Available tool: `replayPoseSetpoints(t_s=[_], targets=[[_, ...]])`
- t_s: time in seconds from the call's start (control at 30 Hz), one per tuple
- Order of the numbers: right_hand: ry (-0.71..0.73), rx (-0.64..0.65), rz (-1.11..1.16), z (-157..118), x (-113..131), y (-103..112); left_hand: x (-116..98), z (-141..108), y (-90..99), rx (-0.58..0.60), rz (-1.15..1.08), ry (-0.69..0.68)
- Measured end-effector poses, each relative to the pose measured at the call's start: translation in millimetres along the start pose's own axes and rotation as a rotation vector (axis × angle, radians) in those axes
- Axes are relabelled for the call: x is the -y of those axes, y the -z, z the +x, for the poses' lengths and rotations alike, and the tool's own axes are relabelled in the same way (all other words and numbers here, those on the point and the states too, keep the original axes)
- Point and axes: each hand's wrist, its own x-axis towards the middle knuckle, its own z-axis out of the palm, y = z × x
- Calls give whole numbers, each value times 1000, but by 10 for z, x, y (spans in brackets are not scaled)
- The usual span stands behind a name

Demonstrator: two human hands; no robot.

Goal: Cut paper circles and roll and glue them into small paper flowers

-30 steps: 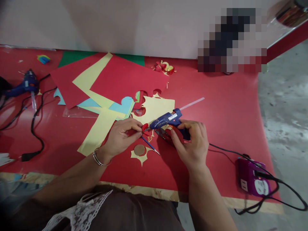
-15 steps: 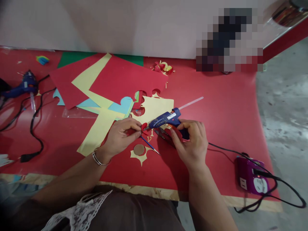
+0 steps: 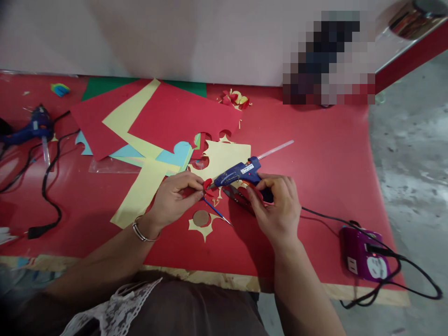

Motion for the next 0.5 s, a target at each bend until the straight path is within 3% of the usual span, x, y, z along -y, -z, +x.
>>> replayPoseSetpoints(t_s=[0.5], targets=[[-17, -10, -4, 2, 17, 3, -9, -2, 4, -21, 4, 28]])
